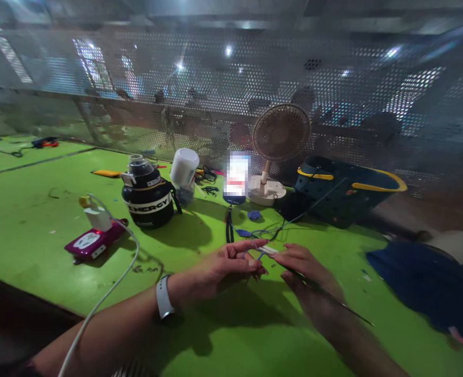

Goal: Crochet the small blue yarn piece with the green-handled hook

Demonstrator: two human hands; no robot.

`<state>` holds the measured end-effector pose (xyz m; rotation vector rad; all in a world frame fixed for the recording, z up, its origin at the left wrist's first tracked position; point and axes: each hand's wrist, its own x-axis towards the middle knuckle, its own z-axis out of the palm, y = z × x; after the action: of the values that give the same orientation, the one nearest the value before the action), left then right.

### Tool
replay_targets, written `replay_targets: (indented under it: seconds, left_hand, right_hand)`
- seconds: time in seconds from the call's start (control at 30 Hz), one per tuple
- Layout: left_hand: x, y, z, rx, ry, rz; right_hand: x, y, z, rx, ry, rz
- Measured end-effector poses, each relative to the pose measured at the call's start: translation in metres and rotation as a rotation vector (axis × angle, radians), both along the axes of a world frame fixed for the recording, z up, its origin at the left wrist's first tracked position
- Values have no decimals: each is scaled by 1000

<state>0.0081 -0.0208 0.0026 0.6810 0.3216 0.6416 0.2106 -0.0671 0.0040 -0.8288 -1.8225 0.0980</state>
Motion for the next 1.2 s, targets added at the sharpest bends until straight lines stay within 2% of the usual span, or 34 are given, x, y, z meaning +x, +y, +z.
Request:
replay_targets:
  seconds: [0.27,0.47,0.6,0.73,0.87,0.93,1.03,1.2]
  left_hand:
    - [-6,10,-2,-19,-82,-37]
    - [-6,14,-2,-69,-99,-40]
    - [-6,15,-1,-81,-88,-35]
    - [-7,14,0,-76,-47,-25]
    - [-2,6,-3,93,66,44]
    - [3,0,-5,213,117,78]
    - [7,-6,-9,310,115,102]
    - [10,-9,-11,317,170,120]
  right_hand:
    - [4,1,12,18,15,50]
    - [7,0,10,-54,85,89]
    - [10,-1,9,-203,168,138]
    - [8,0,5,-400,405,181]
    - [-3,-3,-4,-756,744,248]
    - [-10,-5,-6,-816,786,245]
    - [-17,-9,-4,-643,625,177]
    - [-18,-11,5,-314,271,83]
